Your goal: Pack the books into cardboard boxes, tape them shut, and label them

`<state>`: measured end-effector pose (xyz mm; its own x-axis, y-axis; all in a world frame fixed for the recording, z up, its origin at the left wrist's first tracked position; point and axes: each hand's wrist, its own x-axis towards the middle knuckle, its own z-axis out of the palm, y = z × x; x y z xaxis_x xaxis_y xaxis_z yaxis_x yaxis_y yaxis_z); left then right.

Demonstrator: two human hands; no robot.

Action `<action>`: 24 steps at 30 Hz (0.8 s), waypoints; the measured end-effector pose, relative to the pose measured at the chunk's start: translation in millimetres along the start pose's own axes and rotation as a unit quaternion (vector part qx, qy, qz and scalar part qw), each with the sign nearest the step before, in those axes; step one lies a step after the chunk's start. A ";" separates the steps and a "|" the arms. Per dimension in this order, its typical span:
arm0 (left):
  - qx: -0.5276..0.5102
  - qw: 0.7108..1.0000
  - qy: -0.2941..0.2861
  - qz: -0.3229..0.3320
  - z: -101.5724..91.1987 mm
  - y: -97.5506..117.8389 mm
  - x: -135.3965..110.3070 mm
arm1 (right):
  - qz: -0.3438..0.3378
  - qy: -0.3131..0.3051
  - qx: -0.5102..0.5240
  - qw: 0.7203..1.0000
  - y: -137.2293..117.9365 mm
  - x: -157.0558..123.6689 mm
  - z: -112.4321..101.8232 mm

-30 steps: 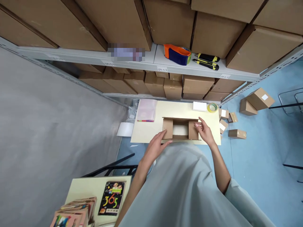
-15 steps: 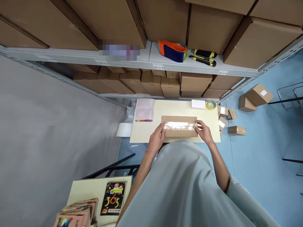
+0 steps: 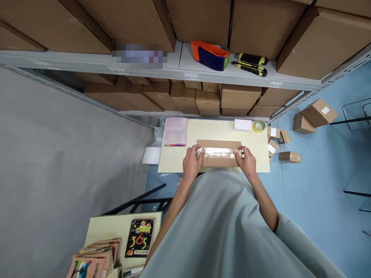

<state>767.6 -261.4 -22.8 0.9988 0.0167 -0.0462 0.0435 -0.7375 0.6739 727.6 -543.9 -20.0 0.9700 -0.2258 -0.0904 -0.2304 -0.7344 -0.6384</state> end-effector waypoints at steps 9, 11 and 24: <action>-0.043 0.999 0.002 0.015 37.3 16.8 5.5 | 0.028 0.042 0.002 0.999 22.1 2.0 -19.4; -0.053 0.999 -0.003 0.013 46.0 25.4 7.7 | 0.035 0.050 -0.001 0.998 29.2 2.1 -25.6; -0.100 0.995 -0.004 -0.002 64.9 33.9 45.3 | 0.081 0.029 0.017 0.996 36.1 35.5 -30.6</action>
<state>812.8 -329.5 -49.9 0.9984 0.0138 -0.0546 0.0522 -0.5883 0.8070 751.4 -598.0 -22.9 0.9137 -0.3775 -0.1508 -0.3802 -0.6626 -0.6453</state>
